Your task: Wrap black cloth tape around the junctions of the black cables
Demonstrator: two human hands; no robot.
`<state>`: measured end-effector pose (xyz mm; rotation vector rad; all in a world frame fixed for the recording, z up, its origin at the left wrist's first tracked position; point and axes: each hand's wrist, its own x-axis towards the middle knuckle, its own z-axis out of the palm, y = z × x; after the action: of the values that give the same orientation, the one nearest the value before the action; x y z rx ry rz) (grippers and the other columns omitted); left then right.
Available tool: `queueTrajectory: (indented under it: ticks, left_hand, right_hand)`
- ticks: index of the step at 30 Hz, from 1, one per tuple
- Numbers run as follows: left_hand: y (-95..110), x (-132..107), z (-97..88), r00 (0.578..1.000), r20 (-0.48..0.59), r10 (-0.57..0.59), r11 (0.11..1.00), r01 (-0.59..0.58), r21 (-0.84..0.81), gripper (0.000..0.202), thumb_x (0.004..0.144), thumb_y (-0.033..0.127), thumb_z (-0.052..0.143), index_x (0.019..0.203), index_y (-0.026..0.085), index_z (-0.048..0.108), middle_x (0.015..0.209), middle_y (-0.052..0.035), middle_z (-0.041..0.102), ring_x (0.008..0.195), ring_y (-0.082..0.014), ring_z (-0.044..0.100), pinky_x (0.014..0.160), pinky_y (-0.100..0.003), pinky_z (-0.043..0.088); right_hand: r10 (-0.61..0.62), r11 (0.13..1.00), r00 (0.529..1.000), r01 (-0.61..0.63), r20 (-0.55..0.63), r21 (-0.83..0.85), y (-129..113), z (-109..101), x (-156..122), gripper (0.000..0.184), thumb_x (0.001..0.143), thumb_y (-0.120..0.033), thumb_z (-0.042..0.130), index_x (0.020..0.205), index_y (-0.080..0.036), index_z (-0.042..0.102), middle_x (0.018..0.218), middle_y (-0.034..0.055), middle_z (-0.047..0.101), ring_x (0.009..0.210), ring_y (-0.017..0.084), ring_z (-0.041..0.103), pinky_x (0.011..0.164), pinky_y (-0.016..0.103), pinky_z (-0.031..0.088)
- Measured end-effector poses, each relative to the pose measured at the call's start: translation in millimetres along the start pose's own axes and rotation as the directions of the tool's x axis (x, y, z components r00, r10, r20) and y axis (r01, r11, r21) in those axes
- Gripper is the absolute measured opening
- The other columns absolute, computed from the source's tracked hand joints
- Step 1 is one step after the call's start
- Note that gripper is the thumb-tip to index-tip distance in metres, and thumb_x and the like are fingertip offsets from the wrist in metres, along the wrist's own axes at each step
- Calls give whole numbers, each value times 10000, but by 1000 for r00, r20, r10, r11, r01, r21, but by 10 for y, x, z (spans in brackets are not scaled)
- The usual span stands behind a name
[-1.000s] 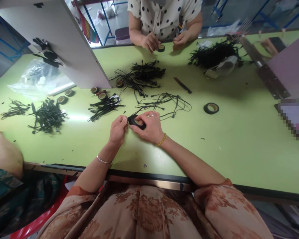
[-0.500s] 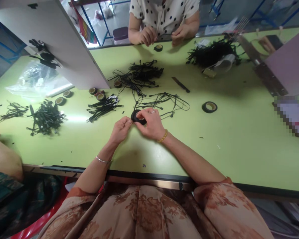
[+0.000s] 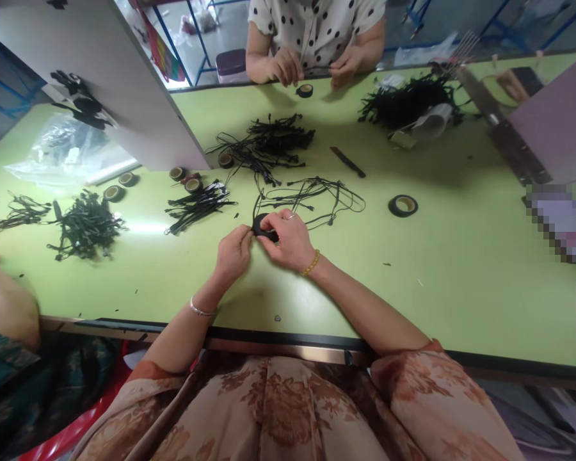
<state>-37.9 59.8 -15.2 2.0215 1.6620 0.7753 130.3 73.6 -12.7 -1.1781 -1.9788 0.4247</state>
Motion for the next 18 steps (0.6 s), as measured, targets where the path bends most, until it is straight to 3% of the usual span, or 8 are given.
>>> queueTrajectory:
  ticks: [4, 9, 14, 18]
  left_hand:
    - [78, -39, -27, 999, 17, -49, 999, 49, -18, 195, 963, 233, 386, 786, 220, 465, 652, 1, 506, 590, -159, 461, 611, -282, 303]
    - [200, -106, -72, 1000, 21, -7, 1000, 6, 27, 199, 975, 264, 366, 814, 218, 473, 677, -13, 555, 599, -166, 494, 614, -289, 297]
    - [180, -98, -69, 995, 30, 94, 992, -96, 84, 203, 946, 315, 444, 790, 204, 514, 677, -27, 571, 629, -165, 511, 609, -292, 292]
    - [110, -71, -59, 970, 47, 239, 961, -243, 133, 242, 944, 313, 443, 764, 200, 558, 695, -53, 588, 708, -179, 531, 629, -301, 288]
  right_hand:
    - [133, 982, 990, -137, 37, 129, -36, -51, 12, 204, 787, -323, 670, 925, -224, 557, 833, 35, 683, 772, 214, 583, 679, 341, 422]
    - [202, 843, 924, -333, 326, 423, -12, -150, 61, 443, 815, -316, 619, 1238, -221, 527, 624, -58, 579, 555, 145, 483, 562, 289, 358]
    - [284, 519, 856, -515, 431, 682, 74, -136, 111, 419, 816, -388, 529, 1150, -170, 659, 706, 15, 661, 643, 173, 553, 610, 314, 420]
    - [340, 197, 770, -620, 540, 759, 80, -179, 150, 585, 821, -658, 485, 1062, -177, 715, 813, 81, 743, 689, 214, 627, 574, 326, 454]
